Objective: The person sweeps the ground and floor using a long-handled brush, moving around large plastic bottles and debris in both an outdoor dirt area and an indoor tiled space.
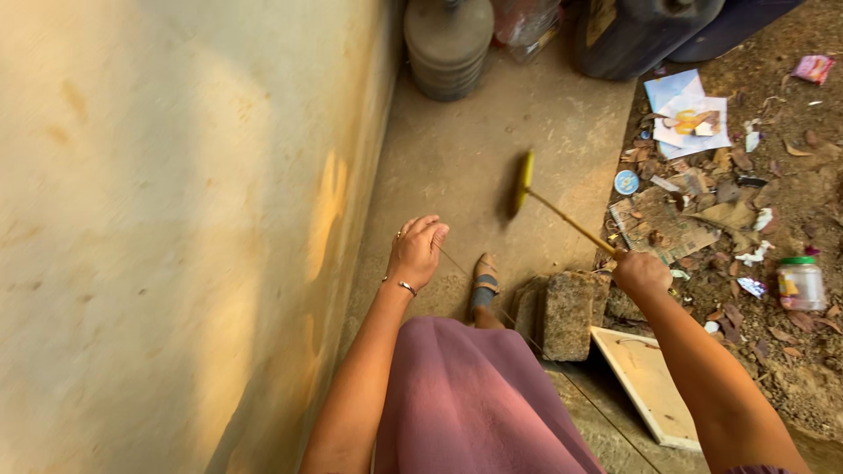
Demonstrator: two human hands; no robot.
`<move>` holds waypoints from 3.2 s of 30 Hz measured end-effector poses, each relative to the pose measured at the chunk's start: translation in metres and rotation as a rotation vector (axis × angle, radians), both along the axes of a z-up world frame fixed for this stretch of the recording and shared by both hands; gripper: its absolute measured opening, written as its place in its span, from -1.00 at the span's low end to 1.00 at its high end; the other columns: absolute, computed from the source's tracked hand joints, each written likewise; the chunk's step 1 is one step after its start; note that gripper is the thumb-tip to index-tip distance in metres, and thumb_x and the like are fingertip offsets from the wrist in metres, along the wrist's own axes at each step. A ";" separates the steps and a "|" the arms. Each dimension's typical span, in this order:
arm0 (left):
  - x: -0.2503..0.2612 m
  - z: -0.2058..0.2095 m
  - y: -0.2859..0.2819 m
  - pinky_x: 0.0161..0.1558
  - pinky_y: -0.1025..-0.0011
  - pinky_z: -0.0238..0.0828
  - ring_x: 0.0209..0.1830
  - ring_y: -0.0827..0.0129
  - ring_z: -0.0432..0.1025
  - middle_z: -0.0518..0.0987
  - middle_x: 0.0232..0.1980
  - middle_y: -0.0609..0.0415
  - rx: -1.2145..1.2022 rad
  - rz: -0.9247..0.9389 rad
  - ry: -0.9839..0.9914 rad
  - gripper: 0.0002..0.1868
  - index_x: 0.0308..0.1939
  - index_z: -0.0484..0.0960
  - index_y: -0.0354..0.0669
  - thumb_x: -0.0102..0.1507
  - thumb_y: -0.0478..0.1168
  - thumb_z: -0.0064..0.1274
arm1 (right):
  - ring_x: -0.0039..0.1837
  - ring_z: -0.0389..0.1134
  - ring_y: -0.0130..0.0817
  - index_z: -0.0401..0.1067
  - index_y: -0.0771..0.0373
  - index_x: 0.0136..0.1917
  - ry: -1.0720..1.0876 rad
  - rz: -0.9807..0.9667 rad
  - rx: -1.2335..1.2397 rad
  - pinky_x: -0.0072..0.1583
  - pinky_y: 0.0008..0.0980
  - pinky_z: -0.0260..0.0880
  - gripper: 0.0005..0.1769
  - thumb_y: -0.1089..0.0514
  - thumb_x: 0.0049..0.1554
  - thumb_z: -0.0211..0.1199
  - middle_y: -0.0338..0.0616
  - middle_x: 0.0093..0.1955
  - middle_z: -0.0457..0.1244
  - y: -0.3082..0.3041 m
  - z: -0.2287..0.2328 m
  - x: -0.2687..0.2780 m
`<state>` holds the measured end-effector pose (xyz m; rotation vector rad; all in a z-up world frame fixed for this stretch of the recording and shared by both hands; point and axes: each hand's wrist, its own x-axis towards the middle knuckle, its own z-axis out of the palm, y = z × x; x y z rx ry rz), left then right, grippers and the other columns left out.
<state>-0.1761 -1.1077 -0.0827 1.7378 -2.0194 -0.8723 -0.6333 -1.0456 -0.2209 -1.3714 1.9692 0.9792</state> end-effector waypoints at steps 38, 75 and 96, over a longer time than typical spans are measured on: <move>-0.170 -0.079 -0.093 0.24 0.14 0.31 0.24 0.01 0.40 0.59 0.22 -0.04 0.239 -0.094 -0.038 -0.64 0.03 0.69 -0.15 0.41 -0.02 -0.11 | -0.43 0.21 -0.48 0.25 -0.46 0.53 -0.179 -0.261 -0.061 -0.43 -0.47 0.20 -0.50 0.00 0.40 -0.14 -0.24 -0.31 0.36 -0.071 0.005 -0.126; -0.135 -0.042 -0.200 0.40 0.21 0.20 0.41 0.10 0.26 0.43 0.39 0.09 0.426 -0.296 -0.118 -0.16 0.27 0.51 0.00 -0.10 -0.18 0.46 | -0.24 0.33 -0.54 0.36 -0.49 0.41 -0.351 0.037 -0.118 -0.25 -0.42 0.33 -0.48 0.09 0.29 -0.03 -0.32 -0.01 0.41 -0.214 -0.063 0.066; -0.071 -0.050 -0.381 0.32 0.17 0.26 0.34 -0.02 0.31 0.48 0.32 -0.10 0.124 -0.073 -0.004 -0.56 0.19 0.58 -0.15 0.22 -0.20 0.18 | 0.12 0.54 -0.18 0.54 0.01 0.29 0.111 -0.345 0.012 0.10 -0.12 0.57 -0.57 -0.15 0.31 0.02 -0.11 0.12 0.46 -0.308 0.031 -0.190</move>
